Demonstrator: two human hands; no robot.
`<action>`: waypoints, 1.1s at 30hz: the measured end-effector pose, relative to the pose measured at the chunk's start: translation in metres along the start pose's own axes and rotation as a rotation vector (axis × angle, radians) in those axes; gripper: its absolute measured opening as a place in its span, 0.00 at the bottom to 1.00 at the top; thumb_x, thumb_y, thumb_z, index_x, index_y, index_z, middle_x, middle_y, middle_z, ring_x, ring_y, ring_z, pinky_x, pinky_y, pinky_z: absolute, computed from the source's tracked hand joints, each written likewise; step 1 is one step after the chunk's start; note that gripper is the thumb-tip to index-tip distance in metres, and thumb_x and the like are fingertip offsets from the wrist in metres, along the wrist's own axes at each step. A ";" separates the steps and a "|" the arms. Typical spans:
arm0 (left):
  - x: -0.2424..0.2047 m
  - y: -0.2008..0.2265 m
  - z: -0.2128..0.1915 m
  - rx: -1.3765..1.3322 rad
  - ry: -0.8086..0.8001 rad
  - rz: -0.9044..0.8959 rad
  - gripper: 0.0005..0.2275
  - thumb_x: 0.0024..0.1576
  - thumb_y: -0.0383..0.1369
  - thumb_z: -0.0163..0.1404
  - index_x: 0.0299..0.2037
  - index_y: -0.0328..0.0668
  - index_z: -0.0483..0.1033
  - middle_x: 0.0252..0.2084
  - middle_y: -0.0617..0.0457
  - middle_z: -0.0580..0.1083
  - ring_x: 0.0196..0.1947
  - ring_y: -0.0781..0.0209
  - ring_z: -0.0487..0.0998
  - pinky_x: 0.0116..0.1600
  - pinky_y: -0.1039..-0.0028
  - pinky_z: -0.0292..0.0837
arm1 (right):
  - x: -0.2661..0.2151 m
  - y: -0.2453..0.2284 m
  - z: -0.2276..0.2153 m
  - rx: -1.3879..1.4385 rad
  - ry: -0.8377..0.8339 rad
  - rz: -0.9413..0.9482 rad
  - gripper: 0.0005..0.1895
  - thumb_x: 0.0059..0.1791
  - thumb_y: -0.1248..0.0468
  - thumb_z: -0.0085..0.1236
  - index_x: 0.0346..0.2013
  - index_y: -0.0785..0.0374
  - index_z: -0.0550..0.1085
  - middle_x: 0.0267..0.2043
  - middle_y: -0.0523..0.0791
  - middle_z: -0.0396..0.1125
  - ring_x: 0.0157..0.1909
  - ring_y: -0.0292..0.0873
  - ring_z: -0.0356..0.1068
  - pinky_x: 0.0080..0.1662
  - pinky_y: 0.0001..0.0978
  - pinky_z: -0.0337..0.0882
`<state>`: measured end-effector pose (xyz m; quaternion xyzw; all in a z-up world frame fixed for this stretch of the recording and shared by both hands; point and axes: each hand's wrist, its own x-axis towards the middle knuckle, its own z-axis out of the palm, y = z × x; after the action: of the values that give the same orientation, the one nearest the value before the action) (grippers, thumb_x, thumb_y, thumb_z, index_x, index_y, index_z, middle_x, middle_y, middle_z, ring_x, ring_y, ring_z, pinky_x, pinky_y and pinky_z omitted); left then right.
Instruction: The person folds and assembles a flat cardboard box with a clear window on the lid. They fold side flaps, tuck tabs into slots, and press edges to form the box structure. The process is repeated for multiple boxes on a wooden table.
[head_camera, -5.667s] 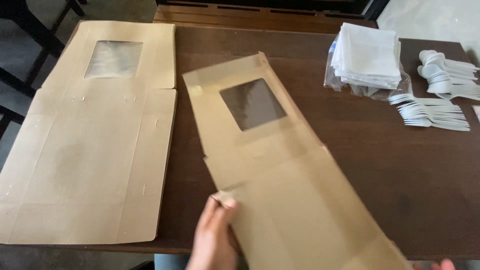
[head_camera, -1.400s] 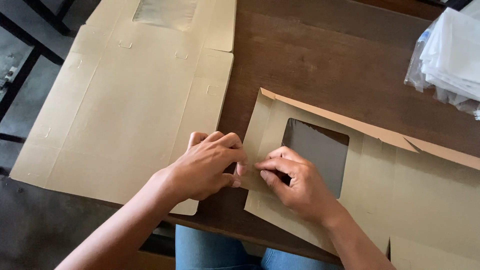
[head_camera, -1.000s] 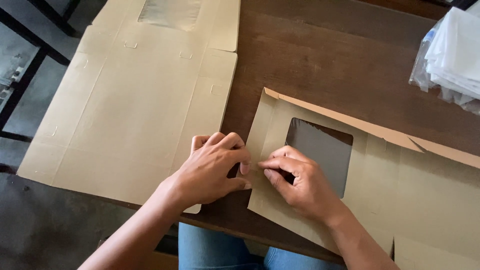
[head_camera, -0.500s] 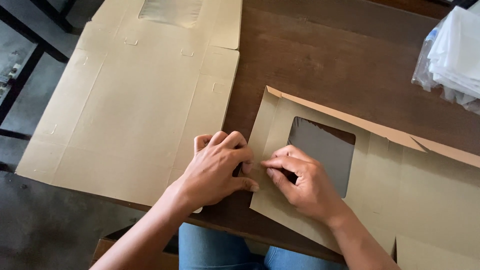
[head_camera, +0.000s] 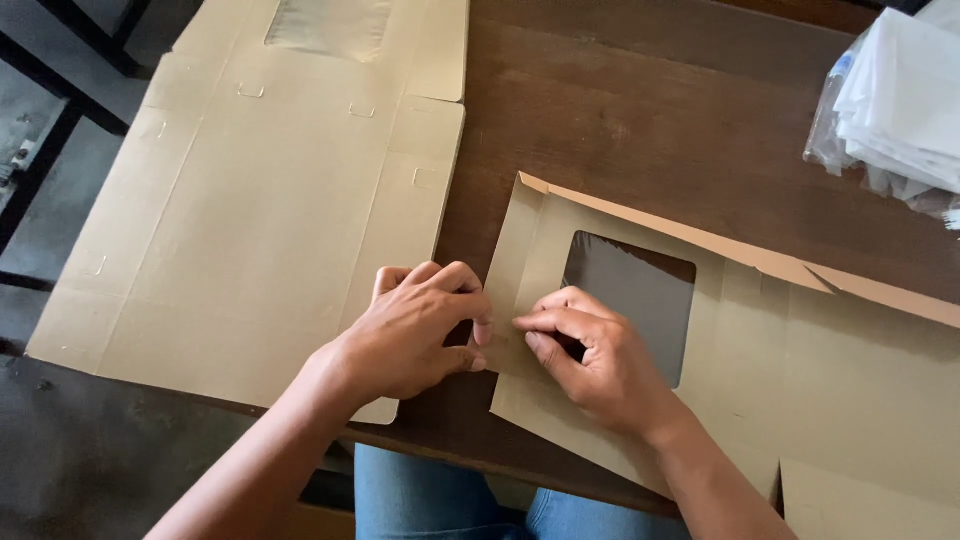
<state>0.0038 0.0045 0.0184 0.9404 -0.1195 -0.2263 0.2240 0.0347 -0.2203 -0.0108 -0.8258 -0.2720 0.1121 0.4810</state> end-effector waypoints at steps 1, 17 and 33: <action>-0.001 0.001 0.000 -0.019 0.016 0.000 0.08 0.54 0.42 0.62 0.37 0.55 0.78 0.50 0.56 0.70 0.57 0.52 0.69 0.66 0.48 0.53 | 0.000 0.000 0.000 0.004 0.005 -0.001 0.07 0.50 0.63 0.59 0.36 0.59 0.84 0.36 0.47 0.76 0.37 0.45 0.76 0.39 0.35 0.74; 0.003 -0.001 0.017 -0.029 0.090 -0.037 0.11 0.52 0.47 0.63 0.37 0.56 0.78 0.51 0.59 0.69 0.58 0.55 0.68 0.67 0.49 0.49 | -0.008 0.006 -0.002 0.048 0.052 -0.010 0.09 0.51 0.63 0.57 0.41 0.61 0.83 0.44 0.47 0.77 0.42 0.42 0.76 0.44 0.36 0.74; -0.009 -0.014 0.032 -0.076 0.181 0.174 0.13 0.60 0.39 0.46 0.51 0.69 0.80 0.47 0.67 0.73 0.57 0.67 0.67 0.67 0.61 0.39 | -0.179 0.033 -0.098 -0.506 -0.077 0.190 0.44 0.39 0.43 0.69 0.68 0.47 0.68 0.71 0.42 0.64 0.70 0.42 0.63 0.68 0.47 0.61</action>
<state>-0.0177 0.0083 -0.0103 0.9339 -0.1713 -0.1247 0.2881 -0.0586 -0.4049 -0.0029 -0.9367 -0.2308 0.1166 0.2362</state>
